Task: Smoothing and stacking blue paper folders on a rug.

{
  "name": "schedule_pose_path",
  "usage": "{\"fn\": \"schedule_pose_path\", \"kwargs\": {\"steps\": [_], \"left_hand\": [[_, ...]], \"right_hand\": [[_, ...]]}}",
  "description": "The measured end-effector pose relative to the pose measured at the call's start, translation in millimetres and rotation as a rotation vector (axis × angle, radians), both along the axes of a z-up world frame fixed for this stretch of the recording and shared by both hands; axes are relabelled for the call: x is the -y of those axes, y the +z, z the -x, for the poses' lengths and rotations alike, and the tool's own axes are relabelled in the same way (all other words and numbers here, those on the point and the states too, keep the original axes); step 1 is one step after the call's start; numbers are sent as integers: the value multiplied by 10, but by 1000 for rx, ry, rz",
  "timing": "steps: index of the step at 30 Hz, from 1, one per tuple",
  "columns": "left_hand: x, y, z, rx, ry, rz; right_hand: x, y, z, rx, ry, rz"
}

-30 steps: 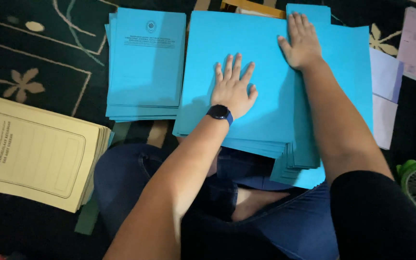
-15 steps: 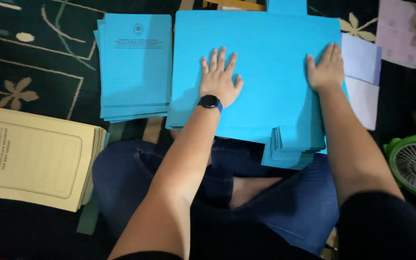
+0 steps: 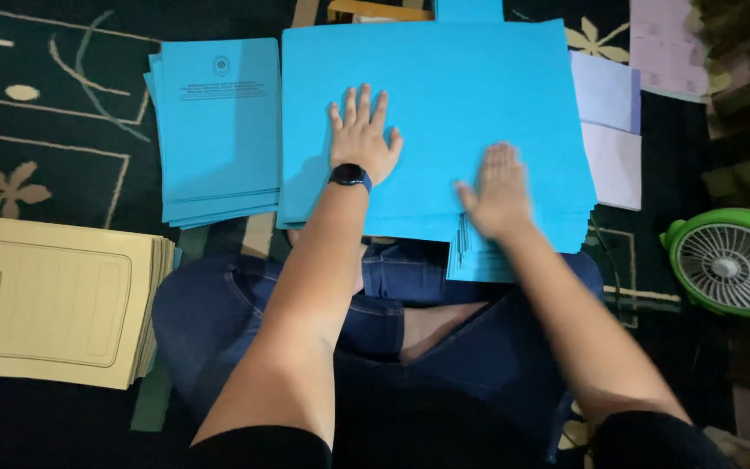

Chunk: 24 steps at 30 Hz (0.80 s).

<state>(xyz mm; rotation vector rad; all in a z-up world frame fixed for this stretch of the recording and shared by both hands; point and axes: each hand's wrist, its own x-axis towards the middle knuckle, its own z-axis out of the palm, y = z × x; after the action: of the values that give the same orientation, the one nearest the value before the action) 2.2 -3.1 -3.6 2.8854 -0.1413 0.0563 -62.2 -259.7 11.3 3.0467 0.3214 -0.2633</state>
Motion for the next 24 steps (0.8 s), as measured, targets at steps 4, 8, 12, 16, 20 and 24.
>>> {"fn": "schedule_pose_path", "kwargs": {"steps": [4, 8, 12, 16, 20, 24], "left_hand": [[-9, -8, 22, -51, 22, 15], [-21, 99, 56, -98, -3, 18], [-14, 131, 65, -115, -1, 25], [3, 142, 78, -95, -12, 16], [-33, 83, 54, -82, 2, 24], [-4, 63, 46, -62, -2, -1]], "right_hand": [[-371, 264, 190, -24, 49, -20], [182, 277, 2, 8, -68, -83], [781, -102, -288, 46, -326, -61], [815, -112, -740, 41, -302, -24], [822, -226, -1518, 74, -172, -17], [1012, -423, -2322, 21, -186, -56]]}}
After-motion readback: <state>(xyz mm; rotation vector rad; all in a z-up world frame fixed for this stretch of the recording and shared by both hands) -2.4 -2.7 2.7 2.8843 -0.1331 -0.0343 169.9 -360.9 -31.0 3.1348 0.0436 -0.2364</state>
